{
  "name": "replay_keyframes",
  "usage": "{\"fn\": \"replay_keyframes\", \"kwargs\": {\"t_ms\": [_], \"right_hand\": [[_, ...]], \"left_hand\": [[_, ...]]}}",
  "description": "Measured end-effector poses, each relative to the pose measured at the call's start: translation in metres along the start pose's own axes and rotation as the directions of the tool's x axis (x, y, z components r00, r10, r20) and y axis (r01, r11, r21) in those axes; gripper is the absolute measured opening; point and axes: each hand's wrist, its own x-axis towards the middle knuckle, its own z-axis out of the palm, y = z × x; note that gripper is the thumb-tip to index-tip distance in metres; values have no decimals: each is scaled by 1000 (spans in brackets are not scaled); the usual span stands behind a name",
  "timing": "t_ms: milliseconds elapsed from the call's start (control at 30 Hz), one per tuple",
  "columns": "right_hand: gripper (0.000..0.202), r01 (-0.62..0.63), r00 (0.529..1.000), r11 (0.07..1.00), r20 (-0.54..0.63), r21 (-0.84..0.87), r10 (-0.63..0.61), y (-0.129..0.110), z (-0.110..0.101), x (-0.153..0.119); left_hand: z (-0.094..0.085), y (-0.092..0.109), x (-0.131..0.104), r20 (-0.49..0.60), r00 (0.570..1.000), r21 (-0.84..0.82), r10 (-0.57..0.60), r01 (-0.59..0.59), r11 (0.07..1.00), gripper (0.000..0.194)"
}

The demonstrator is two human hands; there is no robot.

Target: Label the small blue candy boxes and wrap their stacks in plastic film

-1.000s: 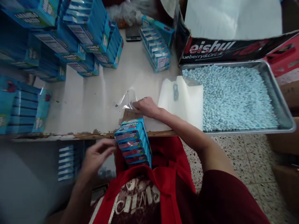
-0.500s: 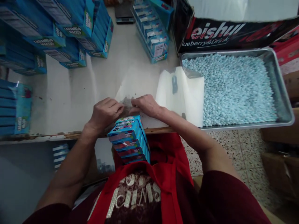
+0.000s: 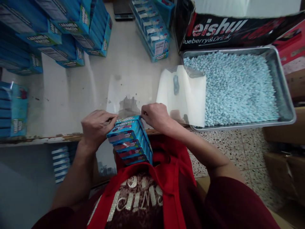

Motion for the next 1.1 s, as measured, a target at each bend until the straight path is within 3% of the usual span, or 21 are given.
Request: {"fn": "replay_keyframes", "kwargs": {"t_ms": [100, 200, 367, 467, 533, 633, 700, 800, 867, 933, 1100], "right_hand": [[18, 1, 999, 999, -34, 42, 0, -10, -18, -11], [21, 37, 991, 996, -132, 85, -25, -22, -28, -31], [24, 39, 925, 978, -378, 204, 42, -46, -11, -65], [26, 77, 848, 972, -527, 222, 53, -53, 8, -79], [26, 103, 807, 982, -590, 158, 10, -51, 17, -86], [25, 167, 801, 984, -590, 64, -98, -41, 25, -95], [25, 204, 800, 978, -582, 35, -146, -35, 28, -99], [25, 207, 758, 978, -637, 27, -143, -35, 31, -97], [27, 166, 746, 982, -662, 84, -69, -40, 32, -92], [30, 105, 745, 978, -666, 180, 42, -46, 34, -85], [36, 28, 698, 954, -689, 299, 195, -42, 38, -59]], "left_hand": [[-35, 20, -5, 74, 992, -58, -98, 103, 993, 22], [-56, 48, -16, -61, 972, -18, -228, 228, 974, 13], [-50, 82, -30, -276, 847, -140, -454, 432, 891, 10], [-46, 91, -35, -290, 781, -317, -553, 467, 826, 9], [-45, 94, -39, -296, 772, -343, -562, 463, 817, 9], [-38, 98, -47, -439, 762, -230, -477, 418, 879, 12], [-27, 98, -51, -557, 731, -162, -395, 370, 915, 12], [-9, 94, -51, -687, 666, -129, -293, 285, 950, 14], [-2, 91, -47, -680, 679, -131, -277, 259, 957, 16], [0, 88, -40, -607, 732, -153, -310, 275, 949, 17], [0, 83, -2, -430, 785, -193, -446, 403, 895, 24]]}}
